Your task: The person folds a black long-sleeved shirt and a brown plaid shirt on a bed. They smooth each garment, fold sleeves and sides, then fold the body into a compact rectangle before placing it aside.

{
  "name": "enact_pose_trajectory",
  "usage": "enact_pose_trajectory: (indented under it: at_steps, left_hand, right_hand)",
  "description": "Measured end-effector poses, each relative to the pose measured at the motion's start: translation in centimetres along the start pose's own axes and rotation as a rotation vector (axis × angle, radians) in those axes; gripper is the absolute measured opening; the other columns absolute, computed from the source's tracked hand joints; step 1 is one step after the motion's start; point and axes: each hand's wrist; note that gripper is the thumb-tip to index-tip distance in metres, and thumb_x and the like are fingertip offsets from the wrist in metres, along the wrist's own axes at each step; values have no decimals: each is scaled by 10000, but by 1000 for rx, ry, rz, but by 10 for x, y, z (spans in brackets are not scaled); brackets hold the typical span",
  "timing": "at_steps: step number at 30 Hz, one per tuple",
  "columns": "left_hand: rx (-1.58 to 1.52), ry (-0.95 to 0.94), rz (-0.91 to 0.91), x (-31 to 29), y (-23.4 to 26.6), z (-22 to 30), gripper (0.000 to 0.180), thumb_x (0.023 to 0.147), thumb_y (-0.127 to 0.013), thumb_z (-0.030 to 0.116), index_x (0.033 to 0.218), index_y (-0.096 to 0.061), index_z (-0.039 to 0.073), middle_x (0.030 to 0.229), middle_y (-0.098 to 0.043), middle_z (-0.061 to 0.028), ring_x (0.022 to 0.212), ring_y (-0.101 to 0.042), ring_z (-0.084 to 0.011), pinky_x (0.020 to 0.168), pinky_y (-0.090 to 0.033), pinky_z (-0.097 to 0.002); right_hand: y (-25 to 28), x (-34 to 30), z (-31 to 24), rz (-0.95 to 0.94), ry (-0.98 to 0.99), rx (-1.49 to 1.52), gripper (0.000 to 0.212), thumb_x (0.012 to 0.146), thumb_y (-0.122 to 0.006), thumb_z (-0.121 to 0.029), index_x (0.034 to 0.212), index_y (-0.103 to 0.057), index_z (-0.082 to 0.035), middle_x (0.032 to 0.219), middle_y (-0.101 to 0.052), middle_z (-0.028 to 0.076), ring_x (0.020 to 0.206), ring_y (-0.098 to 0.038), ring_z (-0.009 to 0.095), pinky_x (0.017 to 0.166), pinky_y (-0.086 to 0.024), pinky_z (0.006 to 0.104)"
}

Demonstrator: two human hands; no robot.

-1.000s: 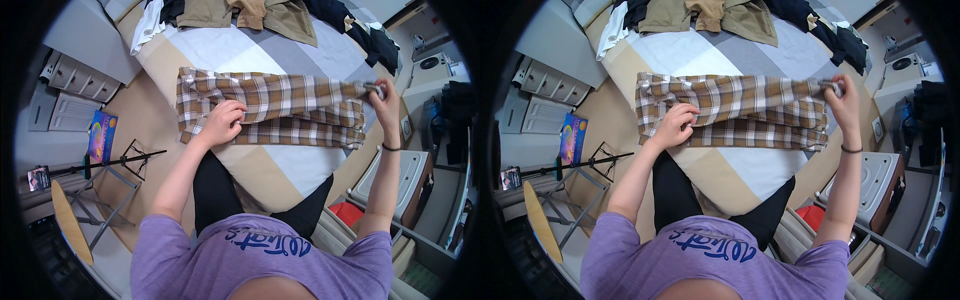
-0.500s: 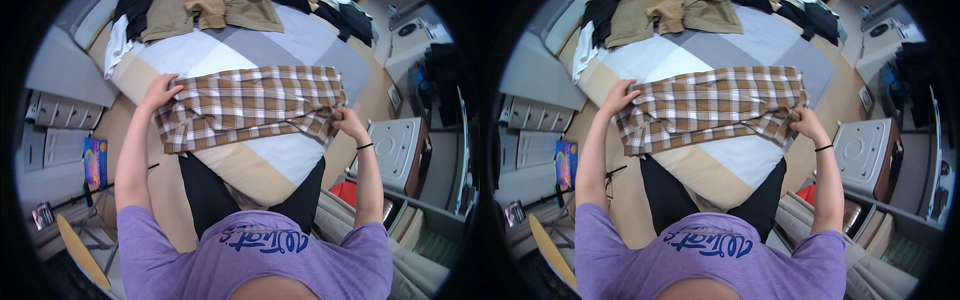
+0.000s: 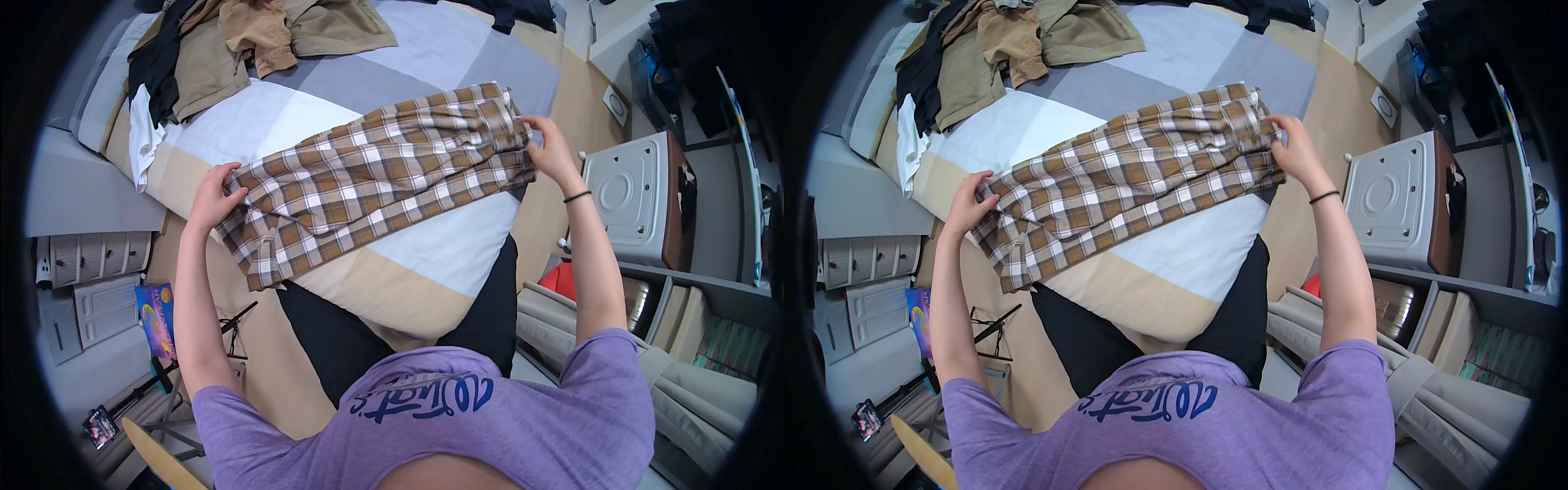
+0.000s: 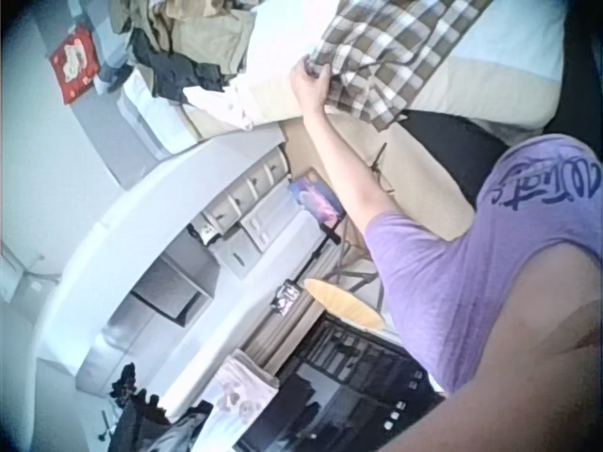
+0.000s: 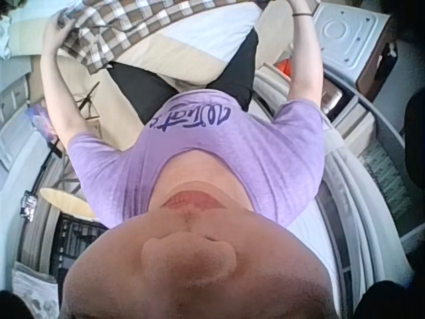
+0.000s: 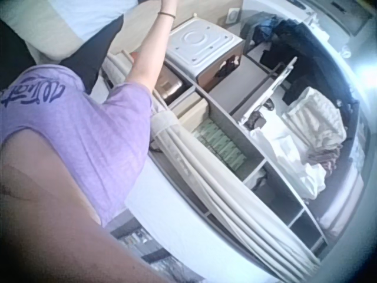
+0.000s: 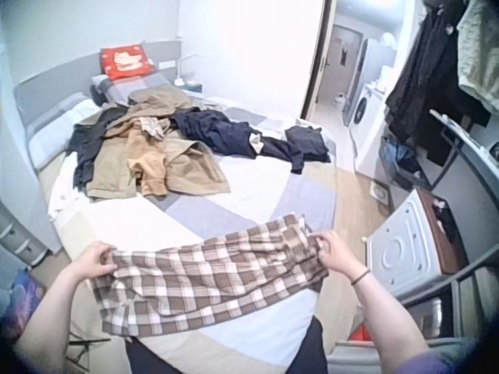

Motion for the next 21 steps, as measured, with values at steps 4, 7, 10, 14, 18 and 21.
enact_pose_trajectory:
  at_steps: [4,7,10,14,18,21]
  left_hand:
    - [-70,92,3,13,2,4,360,917,-751,238,1195,-681,19,1117,-697,-163,1012,-661,-293,927,-527,-384]
    - [-101,174,-53,20,2,1,307,947,-726,251,1102,-705,-13,1019,-711,-143,919,-661,-256,866,-526,-363]
    - [-121,216,-78,17,3,-5,288,956,-729,255,1040,-714,-20,905,-698,-80,832,-626,-176,788,-502,-321]
    - [-320,289,-111,9,7,-15,251,972,-734,250,1011,-711,3,835,-653,20,785,-568,-74,719,-464,-263]
    - [-394,282,-42,3,11,-21,224,967,-750,231,972,-720,9,823,-638,50,768,-534,-43,697,-435,-238]
    - [-276,219,-9,-4,14,-23,233,965,-743,234,986,-717,4,837,-650,10,786,-549,-86,713,-445,-265]
  right_hand:
    - [-26,53,11,55,-176,339,448,915,-746,-348,1240,-693,-45,1269,-651,211,1255,-592,345,1060,-482,411]
    - [-42,84,3,-9,-148,41,517,904,-761,-466,1219,-714,-59,1244,-665,220,1228,-603,352,1041,-495,426]
    - [-46,103,-5,-235,-86,-338,440,889,-779,-446,1159,-730,-103,1157,-681,193,1157,-617,368,1008,-508,450]
    - [-41,111,-4,-253,38,-370,327,890,-796,-332,1103,-721,-95,1164,-674,170,1147,-614,372,977,-514,458]
    - [-44,112,1,-322,22,-141,347,894,-811,-303,1067,-698,-25,986,-731,145,898,-677,307,839,-542,400]
    - [-42,117,6,-389,-140,-33,293,917,-801,-280,1011,-707,-18,890,-707,79,801,-616,182,763,-511,345]
Point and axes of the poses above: each hand's wrist, its own x-axis towards the middle knuckle, its own y-axis out of the back of the hand, z = x × y
